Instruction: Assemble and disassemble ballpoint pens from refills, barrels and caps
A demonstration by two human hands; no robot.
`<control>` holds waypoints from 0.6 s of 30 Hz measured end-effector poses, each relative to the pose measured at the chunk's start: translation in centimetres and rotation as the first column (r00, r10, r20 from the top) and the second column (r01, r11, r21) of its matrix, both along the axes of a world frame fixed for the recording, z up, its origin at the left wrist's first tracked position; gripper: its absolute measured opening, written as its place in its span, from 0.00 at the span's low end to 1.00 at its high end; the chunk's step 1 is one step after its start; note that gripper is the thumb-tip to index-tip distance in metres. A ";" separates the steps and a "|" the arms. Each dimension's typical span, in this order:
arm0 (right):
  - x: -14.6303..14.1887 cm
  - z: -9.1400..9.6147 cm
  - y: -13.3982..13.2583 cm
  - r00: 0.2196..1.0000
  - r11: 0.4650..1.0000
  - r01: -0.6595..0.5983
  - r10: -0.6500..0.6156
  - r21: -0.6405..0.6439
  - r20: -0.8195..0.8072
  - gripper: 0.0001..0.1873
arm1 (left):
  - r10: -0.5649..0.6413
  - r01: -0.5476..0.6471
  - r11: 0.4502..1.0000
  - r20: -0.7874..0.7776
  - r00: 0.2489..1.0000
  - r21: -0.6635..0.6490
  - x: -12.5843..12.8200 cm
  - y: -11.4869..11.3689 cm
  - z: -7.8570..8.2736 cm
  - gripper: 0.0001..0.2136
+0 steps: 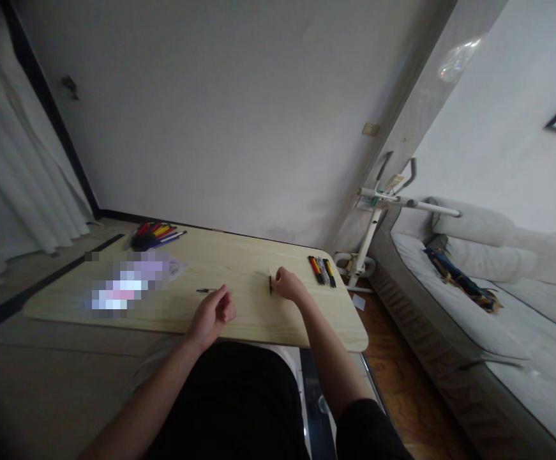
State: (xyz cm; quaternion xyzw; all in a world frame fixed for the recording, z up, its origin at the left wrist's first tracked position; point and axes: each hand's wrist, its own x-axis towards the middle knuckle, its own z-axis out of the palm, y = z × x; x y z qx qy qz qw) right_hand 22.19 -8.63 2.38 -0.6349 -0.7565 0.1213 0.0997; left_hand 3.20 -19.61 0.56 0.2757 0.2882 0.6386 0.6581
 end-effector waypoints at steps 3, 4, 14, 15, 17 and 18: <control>0.1 0.0 0.0 1.000 1.000 0.003 -0.002 0.007 -0.019 0.07 | 0.006 -0.006 1.000 -0.007 1.000 -0.009 0.0 0.0 0.1 0.13; 0.2 0.1 -0.1 1.000 1.000 0.007 -0.006 0.011 -0.027 0.07 | 0.008 -0.008 1.000 -0.008 1.000 -0.012 0.0 0.0 0.1 0.13; -0.7 1.0 -4.2 0.927 0.971 -0.013 0.102 0.241 -0.361 0.08 | 0.007 -0.007 1.000 -0.031 1.000 -0.004 0.1 -0.1 0.2 0.13; -1.2 1.0 -5.1 0.892 0.968 -0.048 0.152 0.245 -0.426 0.09 | 0.009 -0.009 1.000 -0.041 0.999 -0.002 0.1 -0.1 0.2 0.13; -2.4 1.1 -6.8 0.824 0.964 -0.118 0.228 0.237 -0.518 0.10 | 0.010 -0.010 1.000 -0.064 0.998 0.003 0.2 -0.2 0.2 0.13; -3.0 1.2 -7.6 0.790 0.961 -0.163 0.264 0.225 -0.554 0.12 | 0.009 -0.009 1.000 -0.076 0.997 0.008 0.2 -0.2 0.2 0.13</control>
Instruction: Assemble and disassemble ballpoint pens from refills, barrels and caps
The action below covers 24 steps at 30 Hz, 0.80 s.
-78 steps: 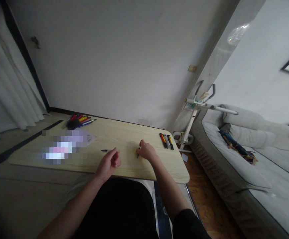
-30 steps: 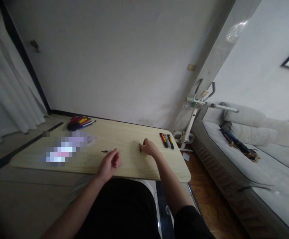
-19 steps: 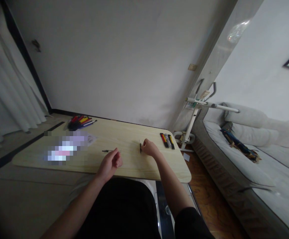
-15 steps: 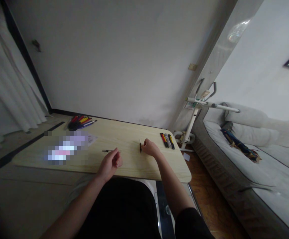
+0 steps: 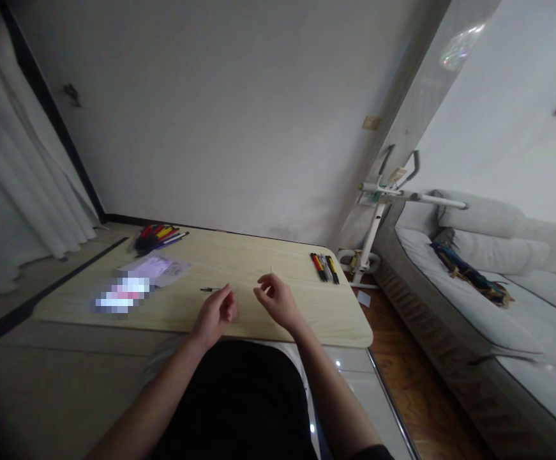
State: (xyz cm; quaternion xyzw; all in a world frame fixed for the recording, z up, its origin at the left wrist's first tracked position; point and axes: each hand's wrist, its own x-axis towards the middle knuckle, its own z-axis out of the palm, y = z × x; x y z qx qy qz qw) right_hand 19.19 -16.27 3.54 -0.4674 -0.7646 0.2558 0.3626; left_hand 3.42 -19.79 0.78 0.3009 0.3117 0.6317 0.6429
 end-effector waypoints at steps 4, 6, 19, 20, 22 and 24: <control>-1.8 -0.3 -2.1 0.985 0.998 -0.068 0.066 -0.004 -0.162 0.13 | -0.001 0.005 0.999 -0.079 0.997 0.050 0.1 0.0 -0.2 0.13; -2.4 -0.7 -2.5 0.976 0.998 -0.058 0.057 0.004 -0.210 0.13 | 0.002 0.009 0.997 -0.137 0.991 0.081 0.1 0.0 -0.5 0.14; -2.7 -1.9 -2.2 0.945 0.997 -0.078 0.066 -0.024 -0.321 0.13 | 0.036 0.002 0.994 -0.342 0.939 0.109 0.4 -0.1 -0.5 0.17; -2.8 -1.9 -2.2 0.940 0.995 -0.092 0.078 -0.028 -0.333 0.13 | 0.036 0.004 0.994 -0.355 0.934 0.113 0.4 -0.1 -0.5 0.17; -2.9 -2.0 -2.2 0.932 0.994 -0.107 0.089 -0.033 -0.351 0.13 | 0.035 0.010 0.993 -0.378 0.925 0.116 0.4 -0.1 -0.5 0.16; -2.9 -2.1 -2.1 0.928 0.995 -0.095 0.078 -0.031 -0.363 0.12 | 0.030 0.017 0.993 -0.396 0.918 0.116 0.3 -0.2 -0.6 0.17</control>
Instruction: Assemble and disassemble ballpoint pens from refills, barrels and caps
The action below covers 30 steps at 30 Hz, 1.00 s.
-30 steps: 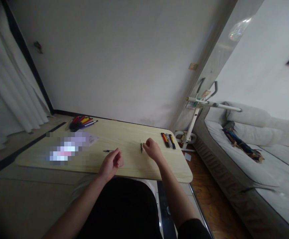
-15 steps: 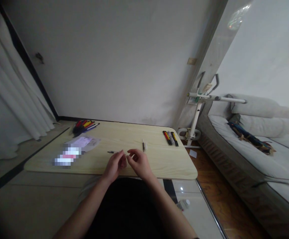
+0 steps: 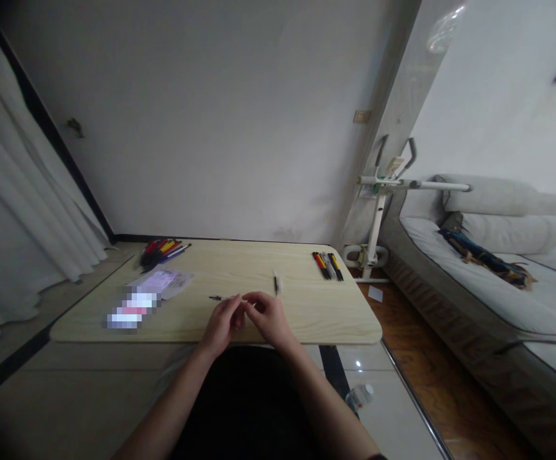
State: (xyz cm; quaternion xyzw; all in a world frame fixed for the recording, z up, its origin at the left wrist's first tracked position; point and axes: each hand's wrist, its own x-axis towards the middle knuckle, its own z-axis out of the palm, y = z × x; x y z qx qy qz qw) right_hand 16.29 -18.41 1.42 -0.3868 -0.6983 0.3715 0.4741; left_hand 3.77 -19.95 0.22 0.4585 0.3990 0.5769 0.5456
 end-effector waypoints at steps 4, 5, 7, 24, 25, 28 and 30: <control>0.0 0.0 -0.1 1.000 1.000 0.023 -0.023 0.009 -0.018 0.10 | -0.013 0.013 1.000 -0.020 1.000 0.018 0.0 0.0 0.0 0.16; 0.0 0.0 -0.1 0.999 1.000 0.024 -0.023 0.009 -0.024 0.10 | -0.016 0.016 0.999 -0.022 1.000 0.027 0.0 0.0 0.0 0.16; 0.0 0.0 -0.2 0.999 1.000 0.029 -0.029 0.006 -0.034 0.10 | -0.021 0.022 0.999 -0.025 0.999 0.049 0.0 -0.1 0.0 0.16; 0.0 -1.0 0.7 0.951 0.982 0.071 -0.120 -0.176 -0.286 0.12 | 0.070 -0.054 0.995 0.187 0.980 -0.089 -0.8 0.2 0.8 0.25; 0.0 -1.1 0.8 0.945 0.980 0.072 -0.126 -0.186 -0.301 0.13 | 0.086 -0.071 0.994 0.191 0.978 -0.085 -1.0 0.2 0.9 0.26; -0.1 -1.5 1.0 0.932 0.977 0.073 -0.138 -0.200 -0.334 0.13 | 0.110 -0.102 0.993 0.169 0.980 -0.057 -1.8 0.2 0.8 0.26; -0.1 -1.6 1.1 0.928 0.976 0.069 -0.139 -0.207 -0.345 0.13 | 0.128 -0.126 0.992 0.123 0.984 -0.028 -2.3 0.2 0.6 0.26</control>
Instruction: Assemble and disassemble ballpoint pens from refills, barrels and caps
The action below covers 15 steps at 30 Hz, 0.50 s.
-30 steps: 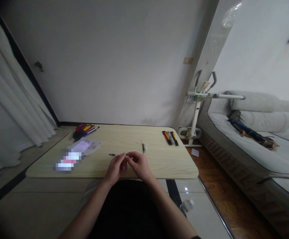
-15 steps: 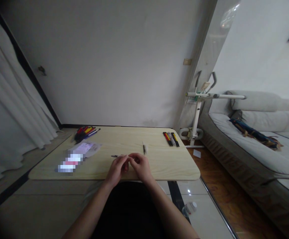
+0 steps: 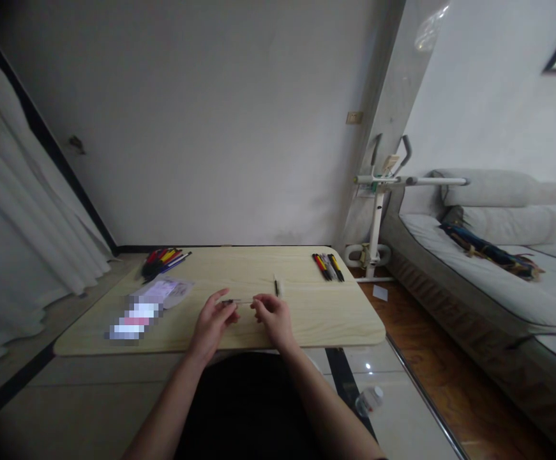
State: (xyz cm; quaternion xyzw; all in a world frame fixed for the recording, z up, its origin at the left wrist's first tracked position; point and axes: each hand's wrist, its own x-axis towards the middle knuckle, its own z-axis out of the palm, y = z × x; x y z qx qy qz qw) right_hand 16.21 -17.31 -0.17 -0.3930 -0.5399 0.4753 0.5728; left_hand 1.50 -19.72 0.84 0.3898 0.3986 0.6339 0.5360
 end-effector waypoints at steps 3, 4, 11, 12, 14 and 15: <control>0.1 -0.2 0.0 1.000 1.000 -0.002 0.002 -0.012 -0.004 0.13 | 0.052 -0.049 0.998 -0.089 0.995 0.034 -0.3 0.1 -0.3 0.24; 0.1 -0.2 0.0 1.000 1.000 -0.003 0.003 -0.014 -0.003 0.13 | 0.065 -0.061 0.997 -0.111 0.992 0.041 -0.4 0.2 -0.4 0.23; 0.3 -0.7 0.1 0.999 0.999 -0.031 0.032 -0.038 0.032 0.15 | 0.082 -0.078 0.996 -0.104 0.991 0.041 -0.3 0.1 -0.5 0.21; 0.3 -0.7 0.1 0.998 0.999 -0.031 0.033 -0.035 0.044 0.15 | 0.089 -0.086 0.996 -0.099 0.991 0.039 -0.3 0.1 -0.5 0.21; 0.3 -0.8 0.1 0.998 0.999 -0.026 0.027 -0.024 0.062 0.15 | 0.099 -0.096 0.995 -0.097 0.990 0.039 -0.3 0.1 -0.5 0.22; 0.3 -0.8 0.1 0.997 1.000 -0.024 0.025 -0.021 0.069 0.15 | 0.103 -0.099 0.994 -0.099 0.990 0.040 -0.3 0.1 -0.5 0.22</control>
